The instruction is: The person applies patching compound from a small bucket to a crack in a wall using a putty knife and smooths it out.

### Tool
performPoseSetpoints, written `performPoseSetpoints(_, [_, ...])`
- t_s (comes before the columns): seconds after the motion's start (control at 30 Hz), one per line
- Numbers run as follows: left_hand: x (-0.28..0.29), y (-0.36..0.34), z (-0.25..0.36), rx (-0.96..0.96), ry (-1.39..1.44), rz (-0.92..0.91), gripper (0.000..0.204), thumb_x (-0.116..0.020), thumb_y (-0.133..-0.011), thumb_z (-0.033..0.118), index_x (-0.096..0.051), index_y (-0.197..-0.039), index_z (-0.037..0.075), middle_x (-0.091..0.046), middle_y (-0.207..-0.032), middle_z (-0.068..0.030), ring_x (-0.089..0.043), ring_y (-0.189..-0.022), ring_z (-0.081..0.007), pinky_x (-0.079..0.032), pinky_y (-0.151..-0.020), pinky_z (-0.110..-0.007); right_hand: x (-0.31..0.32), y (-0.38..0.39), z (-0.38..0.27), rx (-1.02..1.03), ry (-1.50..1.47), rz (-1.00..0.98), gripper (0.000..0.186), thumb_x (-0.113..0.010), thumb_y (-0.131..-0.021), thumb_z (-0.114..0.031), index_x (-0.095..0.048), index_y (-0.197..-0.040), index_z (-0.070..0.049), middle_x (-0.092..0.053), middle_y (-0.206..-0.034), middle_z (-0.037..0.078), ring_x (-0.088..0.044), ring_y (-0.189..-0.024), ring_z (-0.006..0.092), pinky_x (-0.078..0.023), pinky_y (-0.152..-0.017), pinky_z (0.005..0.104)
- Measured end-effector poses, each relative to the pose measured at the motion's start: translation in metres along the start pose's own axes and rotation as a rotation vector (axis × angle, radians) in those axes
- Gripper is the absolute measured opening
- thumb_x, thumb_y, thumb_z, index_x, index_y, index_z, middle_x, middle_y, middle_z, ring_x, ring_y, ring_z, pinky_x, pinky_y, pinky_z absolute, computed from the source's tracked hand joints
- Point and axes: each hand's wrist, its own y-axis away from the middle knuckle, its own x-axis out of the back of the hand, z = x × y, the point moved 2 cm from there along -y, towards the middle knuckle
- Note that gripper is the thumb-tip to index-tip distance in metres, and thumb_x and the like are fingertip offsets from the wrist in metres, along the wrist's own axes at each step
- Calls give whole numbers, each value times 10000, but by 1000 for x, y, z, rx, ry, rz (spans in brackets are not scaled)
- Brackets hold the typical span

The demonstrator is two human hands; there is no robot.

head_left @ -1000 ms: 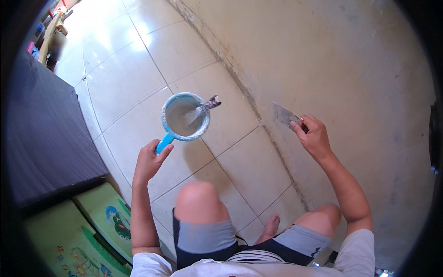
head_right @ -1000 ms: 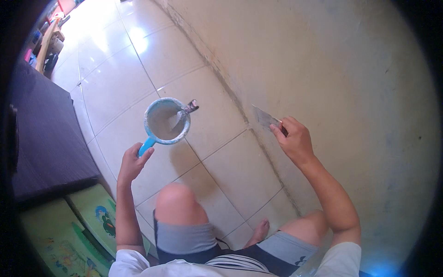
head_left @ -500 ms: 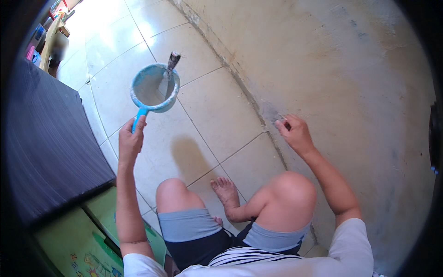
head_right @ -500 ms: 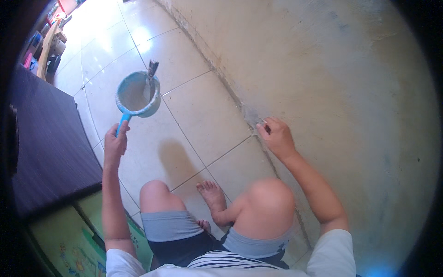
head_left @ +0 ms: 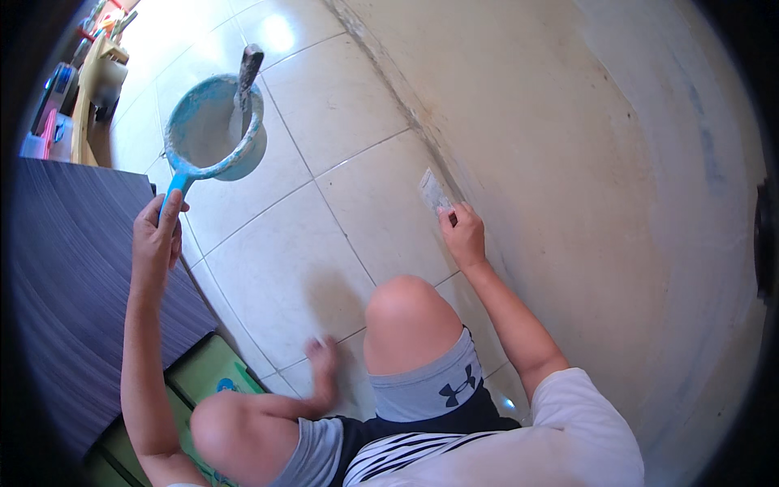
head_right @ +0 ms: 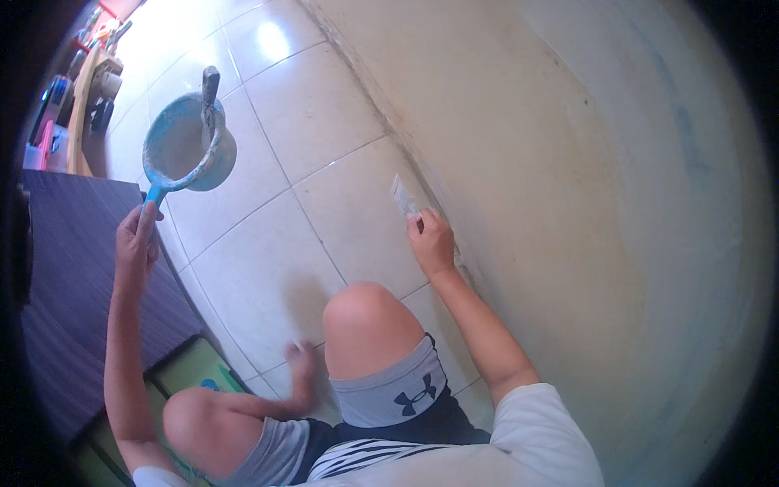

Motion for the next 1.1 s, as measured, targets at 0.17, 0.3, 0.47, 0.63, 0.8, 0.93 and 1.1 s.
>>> performPoseSetpoints(0.17, [-18, -20, -29, -52, 46, -2, 416, -576, -981, 478, -604, -894, 71, -394, -498, 73, -313, -362, -9, -249, -330, -198, -19, -42, -2, 73, 55, -70, 181, -645, -873, -168, -601, -824, 1, -608, -832, 189, -611, -779, 397, -493, -691, 479])
performPoseSetpoints(0.3, [-30, -40, -71, -6, 185, -68, 416, -560, -995, 455, -602, -907, 50, -393, -489, 59, -299, -347, -26, -218, -321, -210, -18, -49, -44, 117, 182, -141, 190, -637, -882, -189, -609, -825, -10, -604, -841, 191, -608, -786, 405, -495, -703, 487])
performPoseSetpoints(0.47, [-54, -81, -111, -33, 307, -123, 421, -563, -996, 443, -599, -907, 33, -382, -487, 60, -299, -354, -31, -210, -331, -217, -24, -32, -94, 68, 288, -67, 206, -621, -904, -222, -624, -831, -30, -610, -851, 170, -621, -798, 387, -504, -699, 482])
performPoseSetpoints(0.63, [-87, -114, -130, -20, 424, -208, 450, -575, -980, 477, -596, -926, 31, -371, -509, 62, -297, -368, -35, -204, -338, -230, -33, -1, -118, -5, 412, 93, 226, -592, -930, -246, -632, -832, -47, -627, -840, 150, -633, -768, 368, -509, -673, 479])
performPoseSetpoints(0.8, [-82, -117, -135, -30, 408, -248, 439, -572, -984, 466, -601, -931, 31, -383, -508, 62, -302, -378, -30, -212, -344, -230, -35, -23, -121, -29, 589, 130, 234, -565, -946, -258, -626, -866, -46, -649, -808, 162, -642, -738, 382, -511, -660, 489])
performPoseSetpoints(0.93, [-76, -109, -130, -37, 339, -276, 422, -557, -997, 449, -602, -933, 34, -391, -504, 67, -309, -380, -24, -227, -355, -226, -34, -55, -118, -88, 748, 30, 217, -562, -943, -259, -633, -890, -61, -678, -833, 182, -669, -782, 380, -530, -682, 481])
performPoseSetpoints(1.1, [-61, -114, -136, 27, 310, -254, 412, -603, -973, 453, -566, -808, 77, -414, -520, 57, -344, -401, -18, -262, -360, -220, -40, -101, -113, -67, 909, -100, 239, -563, -930, -258, -646, -878, -40, -695, -840, 192, -685, -787, 379, -548, -698, 474])
